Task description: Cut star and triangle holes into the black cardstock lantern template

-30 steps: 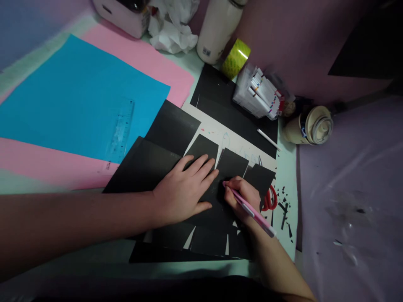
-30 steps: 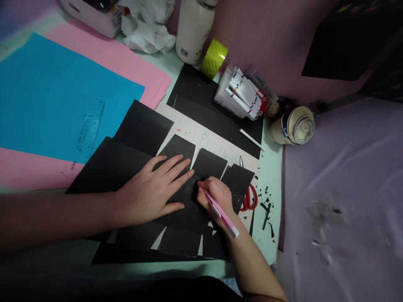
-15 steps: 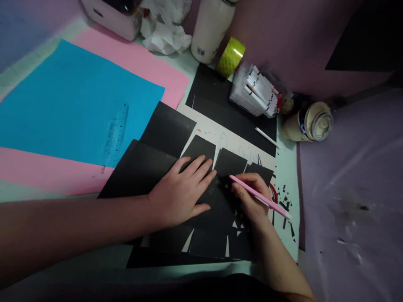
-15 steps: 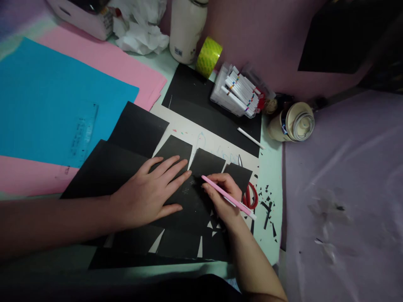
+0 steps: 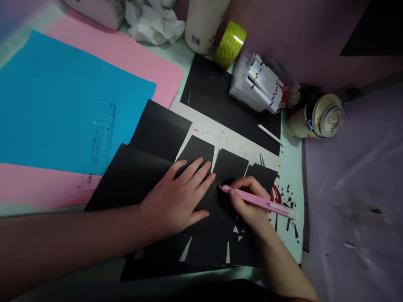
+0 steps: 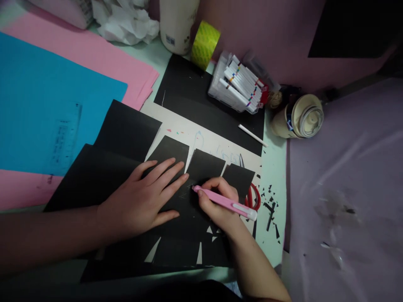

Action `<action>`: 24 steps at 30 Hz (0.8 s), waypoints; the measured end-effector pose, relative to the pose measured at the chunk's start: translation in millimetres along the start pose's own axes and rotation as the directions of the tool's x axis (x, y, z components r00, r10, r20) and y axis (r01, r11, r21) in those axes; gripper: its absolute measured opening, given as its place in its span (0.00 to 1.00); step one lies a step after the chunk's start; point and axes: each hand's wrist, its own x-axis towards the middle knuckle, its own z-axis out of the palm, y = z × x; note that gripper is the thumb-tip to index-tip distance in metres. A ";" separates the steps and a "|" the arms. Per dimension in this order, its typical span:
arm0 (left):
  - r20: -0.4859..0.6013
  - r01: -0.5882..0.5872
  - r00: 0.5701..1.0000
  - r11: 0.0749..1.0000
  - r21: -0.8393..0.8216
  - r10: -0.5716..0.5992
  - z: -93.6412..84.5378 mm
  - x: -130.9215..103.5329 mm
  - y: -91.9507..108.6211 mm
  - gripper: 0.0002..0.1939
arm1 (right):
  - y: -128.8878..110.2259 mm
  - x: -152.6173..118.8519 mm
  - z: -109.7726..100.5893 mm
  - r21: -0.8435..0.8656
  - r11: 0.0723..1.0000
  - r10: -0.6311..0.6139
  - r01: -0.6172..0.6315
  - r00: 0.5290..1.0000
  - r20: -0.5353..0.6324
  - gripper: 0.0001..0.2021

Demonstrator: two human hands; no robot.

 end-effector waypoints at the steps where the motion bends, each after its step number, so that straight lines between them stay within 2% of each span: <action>1: -0.001 0.000 1.000 1.000 0.001 0.000 0.1 -0.1 0.0 0.37 | 0.6 -0.2 1.1 0.006 1.000 0.013 -0.013 1.000 -0.012 0.05; 5: -0.012 0.004 1.000 1.000 0.007 -0.004 0.1 -0.1 -0.1 0.36 | 2.4 0.0 2.6 0.043 0.999 0.016 -0.016 1.000 -0.012 0.08; 24: -0.011 0.003 1.000 1.000 0.010 -0.003 0.9 -0.5 0.2 0.36 | 5.8 0.5 0.9 0.066 0.995 0.077 -0.080 0.996 0.040 0.07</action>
